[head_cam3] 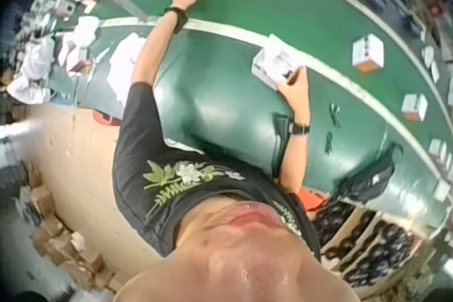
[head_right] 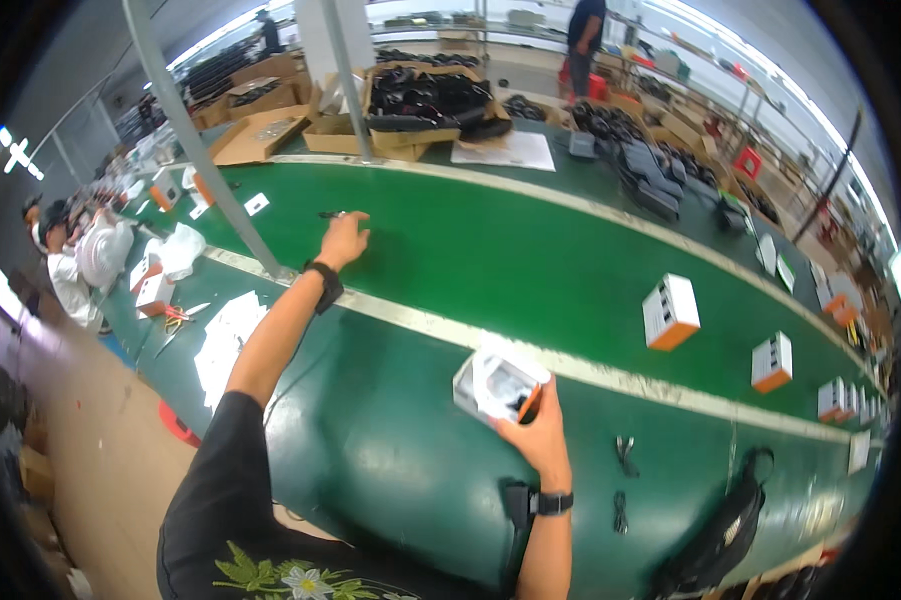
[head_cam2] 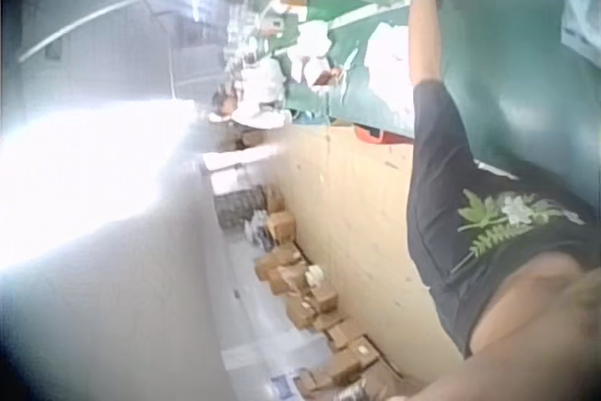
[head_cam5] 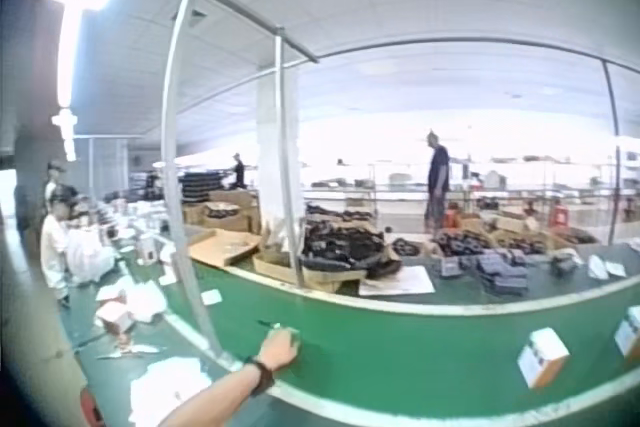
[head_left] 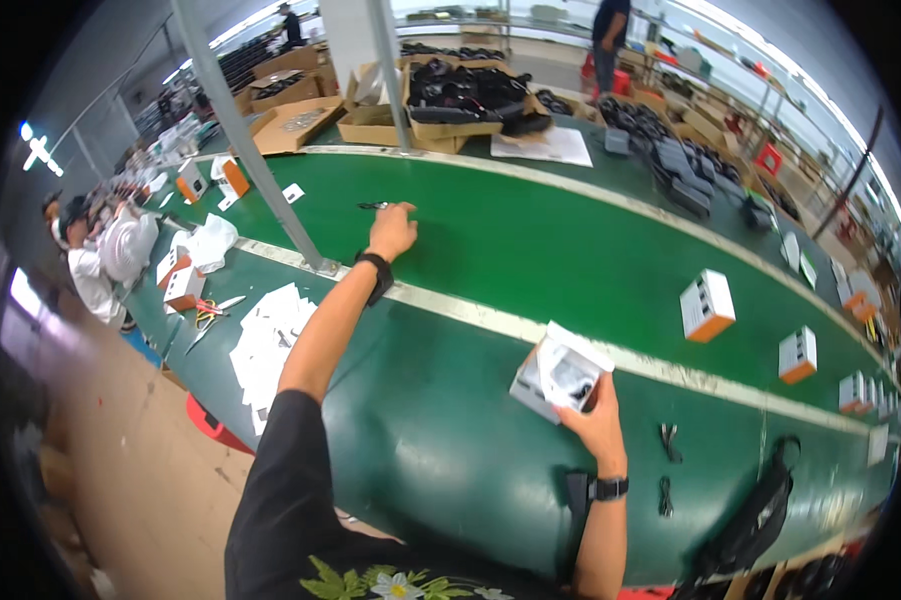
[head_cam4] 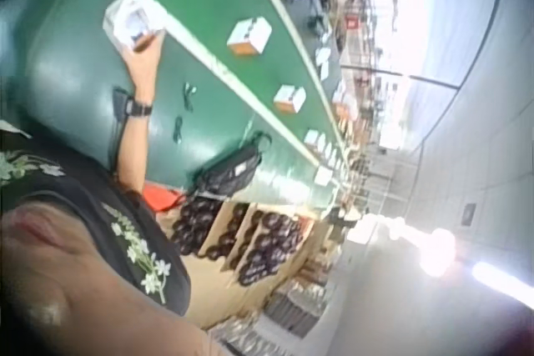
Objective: Packing small electronic components and cables into boxes on an assembly line.
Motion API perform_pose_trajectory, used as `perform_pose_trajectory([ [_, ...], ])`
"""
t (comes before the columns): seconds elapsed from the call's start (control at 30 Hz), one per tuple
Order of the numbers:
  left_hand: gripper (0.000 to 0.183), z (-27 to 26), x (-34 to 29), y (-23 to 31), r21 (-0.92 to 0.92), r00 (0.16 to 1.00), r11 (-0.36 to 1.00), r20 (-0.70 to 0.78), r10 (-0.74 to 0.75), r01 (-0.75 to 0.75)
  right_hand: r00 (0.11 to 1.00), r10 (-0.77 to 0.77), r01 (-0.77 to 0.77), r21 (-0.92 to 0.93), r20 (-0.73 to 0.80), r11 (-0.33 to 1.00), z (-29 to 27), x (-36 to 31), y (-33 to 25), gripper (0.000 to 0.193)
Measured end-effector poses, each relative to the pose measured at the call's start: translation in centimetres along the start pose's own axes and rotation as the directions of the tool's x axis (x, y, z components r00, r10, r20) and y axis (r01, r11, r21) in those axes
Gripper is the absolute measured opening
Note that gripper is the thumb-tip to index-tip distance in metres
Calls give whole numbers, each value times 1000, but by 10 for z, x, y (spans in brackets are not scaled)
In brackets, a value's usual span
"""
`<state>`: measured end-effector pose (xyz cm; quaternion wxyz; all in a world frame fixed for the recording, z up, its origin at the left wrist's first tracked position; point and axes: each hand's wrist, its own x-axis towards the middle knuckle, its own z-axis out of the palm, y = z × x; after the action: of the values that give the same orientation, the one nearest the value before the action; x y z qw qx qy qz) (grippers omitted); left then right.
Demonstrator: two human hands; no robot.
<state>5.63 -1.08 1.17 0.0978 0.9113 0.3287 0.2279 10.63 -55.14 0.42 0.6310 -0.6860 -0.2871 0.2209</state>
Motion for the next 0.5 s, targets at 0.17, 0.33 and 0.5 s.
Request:
perform_pose_trajectory([
  [0.17,36,-8,58,-123,463,970,867,57,-235,183,994,-97,92,92,48,991,15,6,14,87],
  [0.33,12,-17,45,-99,298,997,953,77,33,-54,999,8,-17,196,44,980,0,5,2,77],
  [0.5,16,-96,-95,52,-459,958,878,164,237,-138,996,-67,57,183,51,981,0,11,9,71],
])
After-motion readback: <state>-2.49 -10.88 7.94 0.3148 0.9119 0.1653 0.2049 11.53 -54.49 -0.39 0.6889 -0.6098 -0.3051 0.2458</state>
